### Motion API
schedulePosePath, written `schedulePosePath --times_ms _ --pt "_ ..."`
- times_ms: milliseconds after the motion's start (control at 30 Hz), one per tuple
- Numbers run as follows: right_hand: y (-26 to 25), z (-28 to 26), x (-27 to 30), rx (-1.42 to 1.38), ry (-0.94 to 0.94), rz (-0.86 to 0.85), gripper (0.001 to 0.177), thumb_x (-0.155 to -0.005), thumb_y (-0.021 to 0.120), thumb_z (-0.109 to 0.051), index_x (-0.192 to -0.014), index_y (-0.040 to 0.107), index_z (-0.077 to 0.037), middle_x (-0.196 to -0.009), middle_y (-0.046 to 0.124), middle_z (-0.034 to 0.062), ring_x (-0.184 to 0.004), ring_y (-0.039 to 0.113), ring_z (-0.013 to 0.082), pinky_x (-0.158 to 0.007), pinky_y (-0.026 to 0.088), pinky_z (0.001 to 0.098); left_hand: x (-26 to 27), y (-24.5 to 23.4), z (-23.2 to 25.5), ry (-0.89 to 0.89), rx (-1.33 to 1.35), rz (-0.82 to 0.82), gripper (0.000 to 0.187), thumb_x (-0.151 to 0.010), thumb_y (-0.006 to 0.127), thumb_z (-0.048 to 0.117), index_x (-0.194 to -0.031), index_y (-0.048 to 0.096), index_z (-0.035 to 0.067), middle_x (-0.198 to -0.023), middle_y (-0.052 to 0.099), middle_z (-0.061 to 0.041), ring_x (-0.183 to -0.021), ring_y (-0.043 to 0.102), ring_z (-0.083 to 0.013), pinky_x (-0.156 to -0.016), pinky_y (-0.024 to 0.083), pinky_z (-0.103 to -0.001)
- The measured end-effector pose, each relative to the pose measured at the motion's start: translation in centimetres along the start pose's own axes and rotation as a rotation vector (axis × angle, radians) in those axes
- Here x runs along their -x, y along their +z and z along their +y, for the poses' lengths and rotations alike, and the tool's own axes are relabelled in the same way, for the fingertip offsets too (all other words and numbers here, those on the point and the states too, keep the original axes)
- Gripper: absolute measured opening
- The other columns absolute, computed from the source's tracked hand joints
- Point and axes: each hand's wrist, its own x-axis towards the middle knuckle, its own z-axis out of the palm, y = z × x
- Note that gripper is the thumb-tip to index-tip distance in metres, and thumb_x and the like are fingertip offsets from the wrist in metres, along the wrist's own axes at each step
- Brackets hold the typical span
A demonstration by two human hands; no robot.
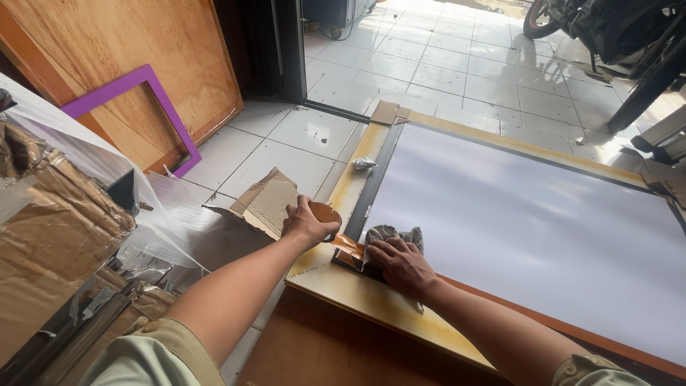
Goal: Applying adhesive tape to the backboard edges of a picture frame to secure it in place.
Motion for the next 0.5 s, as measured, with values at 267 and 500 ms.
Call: schedulePosePath --times_ms 267,500 --pt "-3.1 -0.9 -1.6 -0.013 -0.21 -0.105 0.07 -0.092 0.056 -0.015 -0.16 0.053 -0.031 -0.163 0.05 -0.0073 -0.141 0.046 0.0295 -0.104 0.05 0.0499 0.2 0.0 -0.5 -0.013 -0.005 -0.005 0.102 -0.068 0.096 0.042 -0.151 0.043 0.016 -0.154 0.047 -0.023 -0.146 0.059 -0.0493 -0.119 0.055 -0.053" --pt "-1.7 -1.2 -4.5 0.02 -0.18 -0.098 0.04 -0.098 0.047 -0.021 -0.137 0.055 -0.028 -0.146 0.059 -0.0044 -0.125 0.055 0.0298 -0.086 0.053 0.05 0.5 -0.4 -0.5 0.002 0.064 -0.036 0.107 -0.066 0.097 0.047 -0.152 0.044 0.017 -0.154 0.049 -0.024 -0.147 0.059 -0.0468 -0.12 0.054 -0.051"
